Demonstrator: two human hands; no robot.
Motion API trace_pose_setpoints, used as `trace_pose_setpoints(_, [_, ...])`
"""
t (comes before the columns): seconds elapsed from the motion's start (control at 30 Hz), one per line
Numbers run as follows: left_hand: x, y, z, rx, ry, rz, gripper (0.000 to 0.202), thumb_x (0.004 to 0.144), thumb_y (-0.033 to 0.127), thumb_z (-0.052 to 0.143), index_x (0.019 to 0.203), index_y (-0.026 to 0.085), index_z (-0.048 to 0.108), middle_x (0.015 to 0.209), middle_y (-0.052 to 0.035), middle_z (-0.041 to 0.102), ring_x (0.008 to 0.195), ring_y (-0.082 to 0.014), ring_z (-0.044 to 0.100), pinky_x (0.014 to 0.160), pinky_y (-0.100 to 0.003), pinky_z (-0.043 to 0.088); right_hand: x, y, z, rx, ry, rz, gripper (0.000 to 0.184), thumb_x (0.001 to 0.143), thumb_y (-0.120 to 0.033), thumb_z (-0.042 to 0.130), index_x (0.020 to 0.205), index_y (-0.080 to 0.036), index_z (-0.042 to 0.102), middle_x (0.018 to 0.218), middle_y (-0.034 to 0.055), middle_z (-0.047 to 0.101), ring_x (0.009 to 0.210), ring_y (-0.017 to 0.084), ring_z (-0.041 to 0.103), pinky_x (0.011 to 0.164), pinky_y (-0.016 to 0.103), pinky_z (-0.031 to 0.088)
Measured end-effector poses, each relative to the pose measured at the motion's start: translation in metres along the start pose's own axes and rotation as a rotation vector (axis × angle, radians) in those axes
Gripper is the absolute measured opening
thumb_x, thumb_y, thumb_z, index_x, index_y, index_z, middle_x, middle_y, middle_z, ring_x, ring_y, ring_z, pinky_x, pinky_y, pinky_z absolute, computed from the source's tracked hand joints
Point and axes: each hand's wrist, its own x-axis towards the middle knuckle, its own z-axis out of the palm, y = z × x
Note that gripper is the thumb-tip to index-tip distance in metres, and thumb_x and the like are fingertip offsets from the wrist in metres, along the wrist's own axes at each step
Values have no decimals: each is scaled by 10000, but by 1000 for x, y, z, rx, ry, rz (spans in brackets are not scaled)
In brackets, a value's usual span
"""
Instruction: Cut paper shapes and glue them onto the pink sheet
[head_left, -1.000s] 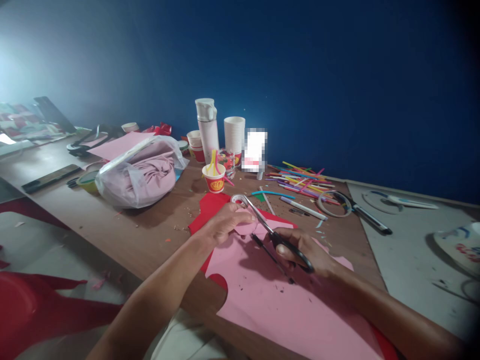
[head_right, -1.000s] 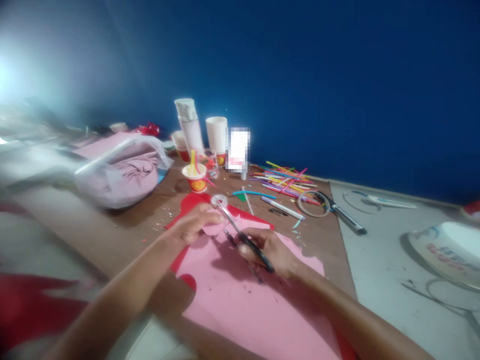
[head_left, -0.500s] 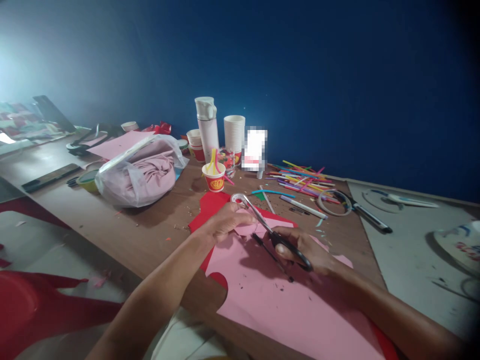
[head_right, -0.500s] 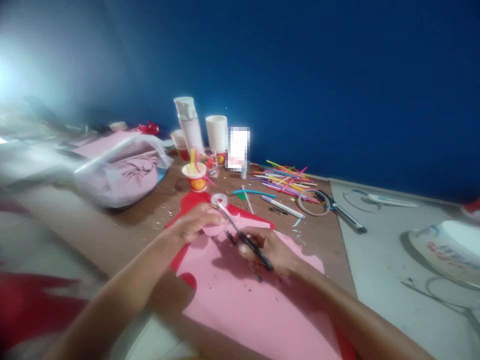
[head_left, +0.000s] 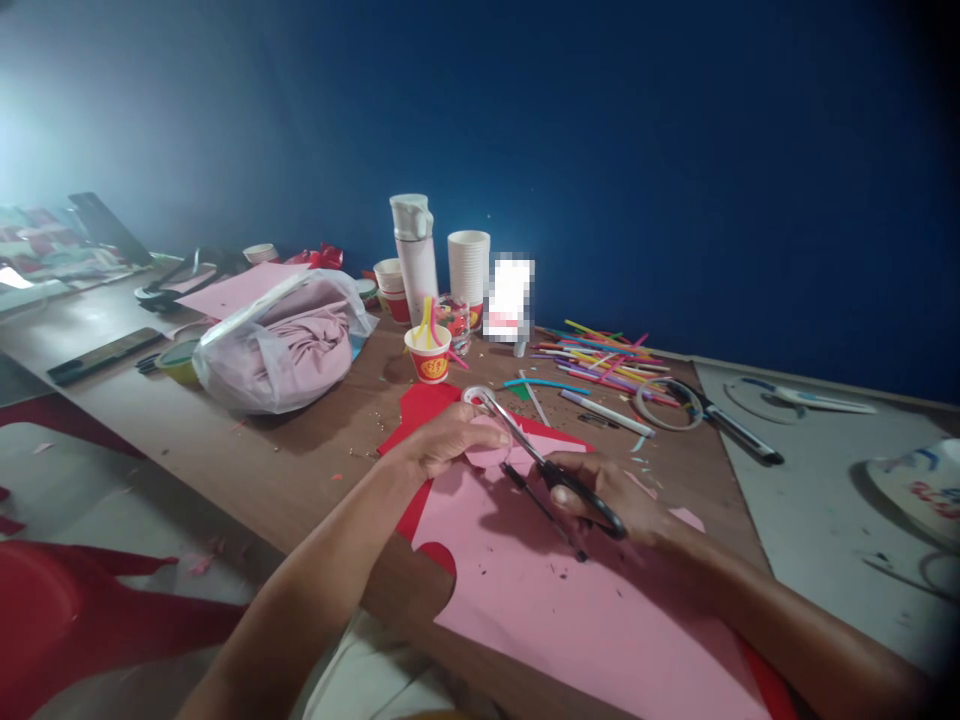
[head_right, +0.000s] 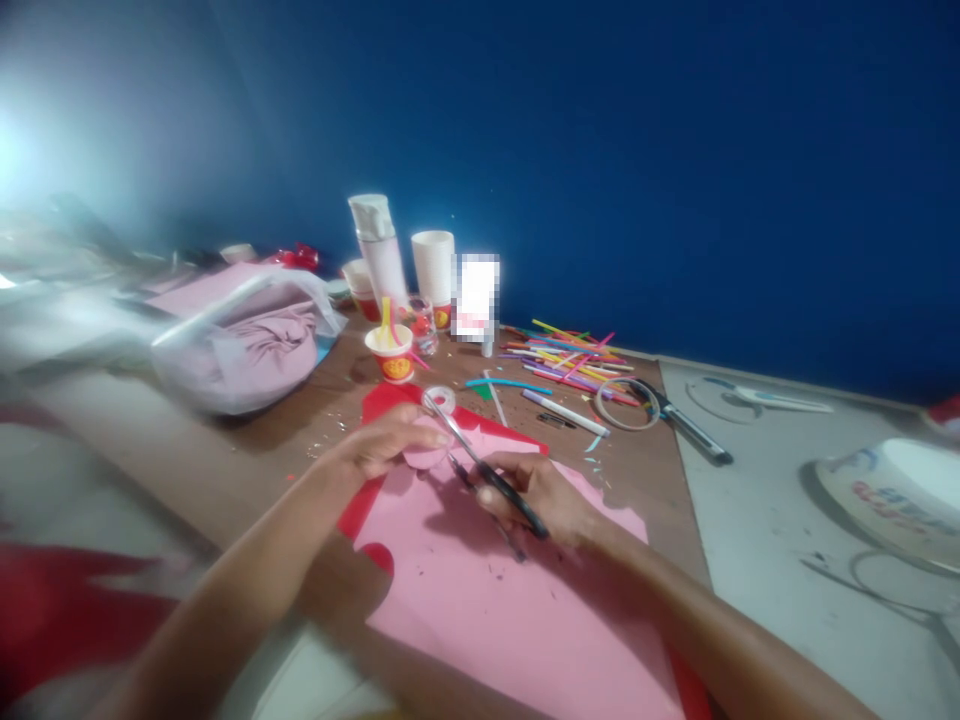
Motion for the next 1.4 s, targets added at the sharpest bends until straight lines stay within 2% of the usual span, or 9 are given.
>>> trace_pose_setpoints(0.2, [4,-3,-5,27,-55,52,295,606,330,733,696,71,626,589,-41,609,486,-85,540,453,-190,421,-1,-3,-1,19,1,-27,456,655,-581,592,810,-152,576,476,-51,446,410,84,411,382,197,329])
trace_pose_setpoints(0.3, [5,-3,-6,13,-33,48,305,571,315,757,699,69,631,637,-49,621,514,-85,553,469,-185,428,-1,-2,-4,-2,-22,-32,473,665,-592,586,813,-142,583,504,-45,453,428,80,409,397,196,334])
trace_pose_setpoints(0.43, [4,-3,-5,17,-22,49,305,543,305,768,673,71,623,601,-35,605,488,-73,534,432,-166,399,2,-2,-7,-6,-49,-67,480,663,-591,599,817,-136,590,586,-27,484,492,80,424,440,193,355])
trace_pose_setpoints(0.57, [4,-3,-5,60,-47,42,327,583,320,742,746,56,637,586,-43,609,479,-86,537,423,-181,400,-1,-10,-3,35,-59,-4,507,619,-607,624,823,-145,580,545,-32,481,468,81,413,419,199,331])
trace_pose_setpoints(0.8, [4,-3,-4,52,-46,27,315,596,318,737,755,67,633,601,-46,624,506,-105,568,451,-195,422,-14,-35,8,25,52,34,404,674,-575,575,672,-174,532,491,-32,445,440,83,380,395,209,297])
trace_pose_setpoints(0.97, [2,-1,-2,41,-46,38,275,580,302,742,693,78,629,564,-31,608,457,-75,522,408,-171,377,-5,-17,2,103,-56,51,457,609,-589,628,758,-164,552,435,-51,437,373,93,405,359,218,349])
trace_pose_setpoints(1.13, [0,0,-2,52,-29,27,285,577,300,743,711,79,623,586,-37,618,485,-86,538,436,-182,395,2,2,-3,48,-39,-22,498,627,-609,609,805,-144,581,472,-51,451,390,81,418,369,204,372])
trace_pose_setpoints(1.3, [3,-2,-6,44,-55,16,315,572,312,750,727,65,630,608,-51,624,492,-88,539,437,-183,388,0,0,-4,-34,-30,-42,479,659,-598,584,807,-142,588,515,-40,463,411,85,436,377,206,389])
trace_pose_setpoints(1.4, [4,-3,-8,29,-52,22,328,558,309,761,727,58,637,677,-75,644,551,-103,573,497,-194,422,0,-3,-5,-52,-44,-32,457,677,-576,578,809,-139,587,509,-39,460,418,93,443,384,212,394])
